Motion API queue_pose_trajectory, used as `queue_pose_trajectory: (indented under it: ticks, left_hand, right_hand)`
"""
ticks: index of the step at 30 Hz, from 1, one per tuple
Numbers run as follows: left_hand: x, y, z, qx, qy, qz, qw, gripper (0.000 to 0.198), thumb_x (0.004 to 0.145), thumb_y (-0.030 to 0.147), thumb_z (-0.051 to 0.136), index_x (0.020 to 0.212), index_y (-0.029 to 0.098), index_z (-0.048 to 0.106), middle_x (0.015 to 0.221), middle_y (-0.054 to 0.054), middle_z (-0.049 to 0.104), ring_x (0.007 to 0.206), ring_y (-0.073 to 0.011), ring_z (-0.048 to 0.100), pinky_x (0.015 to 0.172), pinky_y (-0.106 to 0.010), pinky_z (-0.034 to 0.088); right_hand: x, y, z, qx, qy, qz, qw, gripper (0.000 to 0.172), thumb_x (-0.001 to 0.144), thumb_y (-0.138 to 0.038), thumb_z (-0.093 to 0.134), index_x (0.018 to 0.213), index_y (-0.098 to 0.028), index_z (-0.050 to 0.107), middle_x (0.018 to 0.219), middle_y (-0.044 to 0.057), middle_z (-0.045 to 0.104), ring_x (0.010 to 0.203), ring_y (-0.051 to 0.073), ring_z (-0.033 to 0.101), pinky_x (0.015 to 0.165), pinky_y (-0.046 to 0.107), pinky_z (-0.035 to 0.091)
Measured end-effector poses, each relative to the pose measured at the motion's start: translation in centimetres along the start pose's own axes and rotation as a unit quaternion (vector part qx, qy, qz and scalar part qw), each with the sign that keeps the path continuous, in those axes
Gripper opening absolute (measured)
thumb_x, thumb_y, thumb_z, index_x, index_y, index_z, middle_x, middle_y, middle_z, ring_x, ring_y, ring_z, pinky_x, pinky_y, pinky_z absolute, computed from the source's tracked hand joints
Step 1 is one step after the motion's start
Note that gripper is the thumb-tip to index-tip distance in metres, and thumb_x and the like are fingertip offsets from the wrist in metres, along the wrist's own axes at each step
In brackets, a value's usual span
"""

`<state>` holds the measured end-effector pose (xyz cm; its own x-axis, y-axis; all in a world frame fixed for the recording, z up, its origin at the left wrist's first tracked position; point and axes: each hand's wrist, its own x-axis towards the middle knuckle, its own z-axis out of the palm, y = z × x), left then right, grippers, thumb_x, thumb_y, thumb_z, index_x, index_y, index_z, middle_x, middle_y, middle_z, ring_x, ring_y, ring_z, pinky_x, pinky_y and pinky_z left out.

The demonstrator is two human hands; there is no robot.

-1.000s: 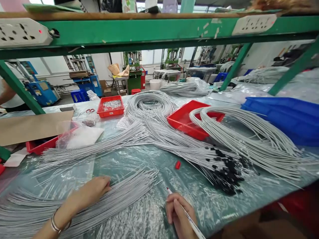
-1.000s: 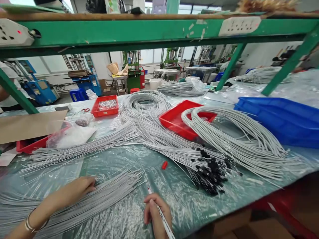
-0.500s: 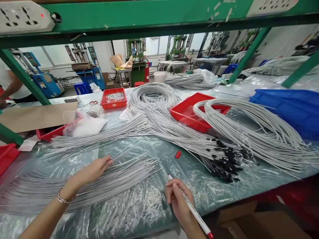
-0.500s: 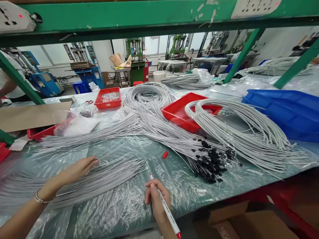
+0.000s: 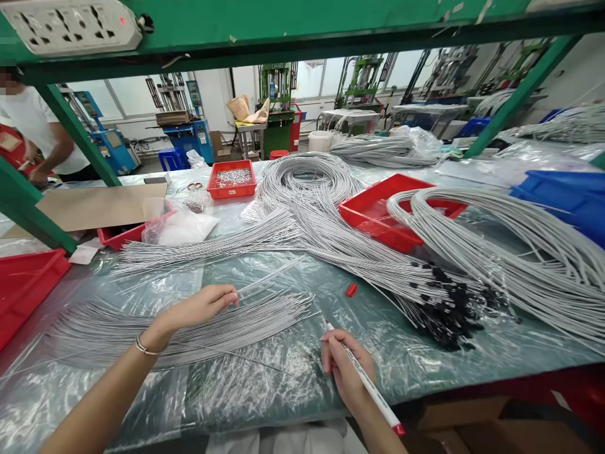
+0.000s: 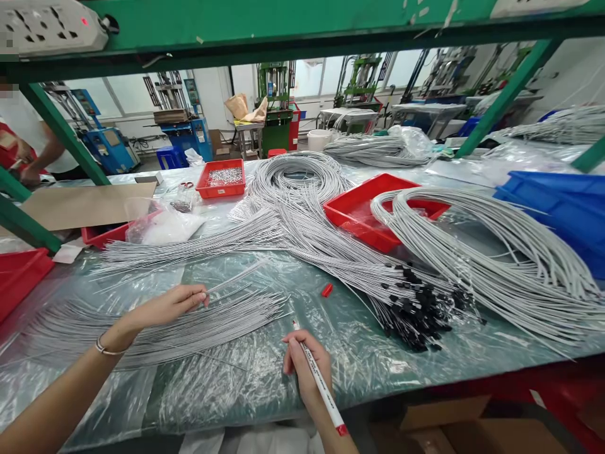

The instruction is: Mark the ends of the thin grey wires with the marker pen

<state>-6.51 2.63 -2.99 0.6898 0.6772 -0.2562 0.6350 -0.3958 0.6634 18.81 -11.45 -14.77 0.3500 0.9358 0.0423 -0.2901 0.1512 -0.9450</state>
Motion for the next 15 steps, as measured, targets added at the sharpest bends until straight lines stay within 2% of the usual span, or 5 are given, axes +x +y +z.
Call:
queue_pose_trajectory:
  ticks: [6, 8, 11, 13, 15]
  left_hand:
    - [-0.4, 0.6, 0.7, 0.023, 0.010, 0.012, 1.000, 0.043, 0.096, 0.048, 0.026, 0.083, 0.017, 0.053, 0.066, 0.001, 0.047, 0.060, -0.0130, 0.045, 0.060, -0.024, 0.037]
    - [-0.1, 0.2, 1.1, 0.035, 0.007, 0.007, 0.999, 0.043, 0.096, 0.048, 0.027, 0.083, 0.017, 0.055, 0.066, 0.001, 0.049, 0.060, -0.0135, 0.046, 0.060, -0.025, 0.036]
    - [0.4, 0.0, 1.6, 0.039, 0.014, 0.004, 0.999, 0.044, 0.096, 0.047, 0.027, 0.084, 0.017, 0.056, 0.067, 0.000, 0.049, 0.059, -0.0135, 0.045, 0.059, -0.025, 0.037]
    - [0.4, 0.3, 1.3, 0.047, 0.029, 0.003, 0.998, 0.045, 0.096, 0.047, 0.026, 0.086, 0.016, 0.057, 0.070, -0.001, 0.051, 0.061, -0.0139, 0.046, 0.060, -0.025, 0.037]
    - [0.0, 0.8, 0.1, 0.058, 0.046, 0.003, 0.997, 0.045, 0.095, 0.048, 0.026, 0.089, 0.016, 0.058, 0.075, -0.002, 0.054, 0.066, -0.0149, 0.047, 0.063, -0.025, 0.038]
  right_hand:
    - [-0.7, -1.3, 0.2, -0.189, -0.098, -0.079, 0.974, 0.019, 0.085, -0.038, 0.058, 0.082, -0.019, 0.061, 0.048, -0.003, 0.054, 0.042, 0.012, 0.048, 0.043, 0.024, 0.038]
    - [-1.1, -2.0, 0.6, -0.337, -0.203, -0.151, 0.907, 0.014, 0.082, -0.032, 0.063, 0.089, -0.020, 0.062, 0.058, 0.000, 0.059, 0.053, 0.015, 0.053, 0.051, 0.027, 0.041]
    - [-1.0, -2.3, 1.7, -0.521, -0.302, -0.246, 0.760, 0.007, 0.081, -0.024, 0.062, 0.086, -0.019, 0.062, 0.065, 0.004, 0.061, 0.064, 0.020, 0.054, 0.059, 0.030, 0.040]
    - [-0.3, -2.0, 2.4, -0.600, -0.288, -0.269, 0.696, 0.008, 0.083, -0.017, 0.056, 0.077, -0.019, 0.060, 0.062, 0.004, 0.059, 0.063, 0.020, 0.053, 0.057, 0.029, 0.035]
    - [0.8, -1.6, 2.8, -0.644, -0.237, -0.264, 0.677, 0.013, 0.083, -0.012, 0.052, 0.074, -0.018, 0.059, 0.061, 0.005, 0.058, 0.061, 0.020, 0.052, 0.055, 0.029, 0.030]
